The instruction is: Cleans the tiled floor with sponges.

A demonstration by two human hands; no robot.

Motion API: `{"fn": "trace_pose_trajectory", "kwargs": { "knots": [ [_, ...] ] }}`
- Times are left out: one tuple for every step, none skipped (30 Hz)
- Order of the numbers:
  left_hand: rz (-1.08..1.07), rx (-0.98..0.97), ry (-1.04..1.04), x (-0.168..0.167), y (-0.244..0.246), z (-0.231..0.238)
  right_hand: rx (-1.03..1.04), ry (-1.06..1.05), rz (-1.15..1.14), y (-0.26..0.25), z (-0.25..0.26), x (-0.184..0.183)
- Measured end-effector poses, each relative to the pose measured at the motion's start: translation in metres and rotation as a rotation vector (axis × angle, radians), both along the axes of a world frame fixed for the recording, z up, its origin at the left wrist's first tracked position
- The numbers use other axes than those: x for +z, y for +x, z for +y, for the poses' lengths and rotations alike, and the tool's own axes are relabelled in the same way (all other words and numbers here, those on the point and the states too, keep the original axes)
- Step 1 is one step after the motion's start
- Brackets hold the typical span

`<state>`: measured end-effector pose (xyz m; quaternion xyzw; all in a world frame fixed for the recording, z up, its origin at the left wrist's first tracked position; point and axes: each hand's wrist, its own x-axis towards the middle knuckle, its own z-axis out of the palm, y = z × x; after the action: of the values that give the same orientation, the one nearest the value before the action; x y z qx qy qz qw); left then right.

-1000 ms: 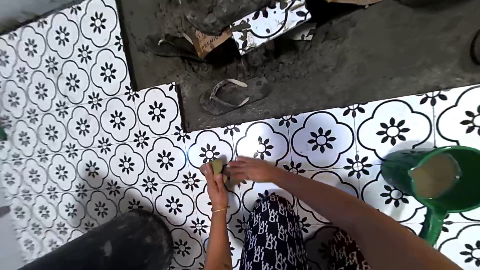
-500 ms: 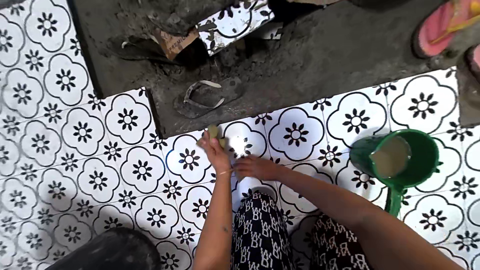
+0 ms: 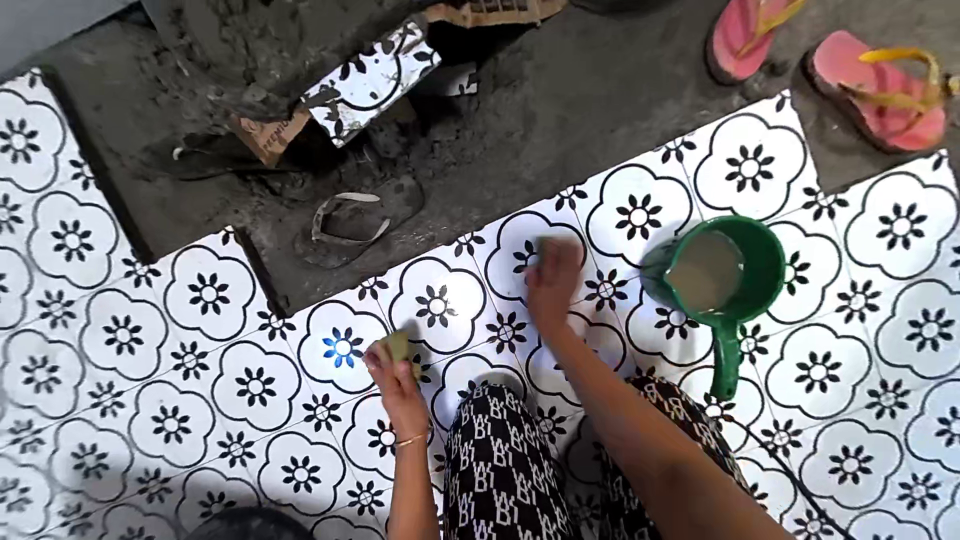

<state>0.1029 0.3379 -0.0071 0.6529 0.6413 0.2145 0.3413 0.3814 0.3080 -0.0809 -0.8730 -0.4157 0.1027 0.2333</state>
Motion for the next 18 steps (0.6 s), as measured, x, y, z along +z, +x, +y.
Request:
{"fn": "trace_pose_trajectory", "kwargs": {
  "knots": [
    [0.113, -0.090, -0.005, -0.010, 0.003, -0.007, 0.143, 0.023, 0.060, -0.027, 0.004, 0.004],
    [0.234, -0.164, -0.004, -0.017, 0.007, -0.012, 0.320, 0.037, 0.151, -0.050, 0.000, 0.010],
    [0.324, -0.214, -0.002, -0.023, 0.011, -0.016, 0.529, 0.009, 0.230, -0.064, -0.013, 0.015],
    [0.383, -0.239, -0.006, -0.026, 0.013, -0.018, 0.726, -0.018, 0.278, -0.069, -0.033, 0.019],
    [0.423, -0.253, -0.013, -0.028, 0.012, -0.018, 0.851, -0.020, 0.286, -0.061, -0.052, 0.022],
    [0.453, -0.266, -0.019, -0.030, 0.012, -0.016, 0.873, -0.005, 0.275, -0.044, -0.066, 0.025],
    [0.480, -0.278, -0.026, -0.032, 0.013, -0.015, 0.804, -0.014, 0.239, -0.021, -0.075, 0.030],
    [0.504, -0.282, -0.037, -0.033, 0.015, -0.016, 0.677, -0.060, 0.194, 0.001, -0.078, 0.035],
    [0.527, -0.279, -0.056, -0.033, 0.017, -0.017, 0.528, -0.118, 0.149, 0.021, -0.075, 0.038],
    [0.544, -0.274, -0.082, -0.032, 0.018, -0.017, 0.384, -0.142, 0.100, 0.035, -0.071, 0.038],
    [0.559, -0.267, -0.096, -0.032, 0.019, -0.017, 0.283, -0.147, 0.078, 0.041, -0.069, 0.037],
    [0.571, -0.261, -0.095, -0.031, 0.021, -0.016, 0.276, -0.146, 0.073, 0.041, -0.070, 0.036],
    [0.579, -0.261, -0.094, -0.030, 0.022, -0.013, 0.355, -0.145, 0.084, 0.038, -0.075, 0.036],
    [0.582, -0.263, -0.108, -0.028, 0.023, -0.010, 0.500, -0.179, 0.120, 0.039, -0.084, 0.041],
    [0.584, -0.266, -0.136, -0.026, 0.023, -0.008, 0.645, -0.235, 0.157, 0.043, -0.093, 0.049],
    [0.588, -0.272, -0.166, -0.025, 0.024, -0.007, 0.729, -0.298, 0.187, 0.052, -0.099, 0.058],
    [0.600, -0.278, -0.203, -0.023, 0.026, -0.005, 0.746, -0.352, 0.201, 0.062, -0.104, 0.067],
    [0.617, -0.285, -0.249, -0.020, 0.025, -0.005, 0.721, -0.395, 0.197, 0.069, -0.109, 0.073]
  ]
}}
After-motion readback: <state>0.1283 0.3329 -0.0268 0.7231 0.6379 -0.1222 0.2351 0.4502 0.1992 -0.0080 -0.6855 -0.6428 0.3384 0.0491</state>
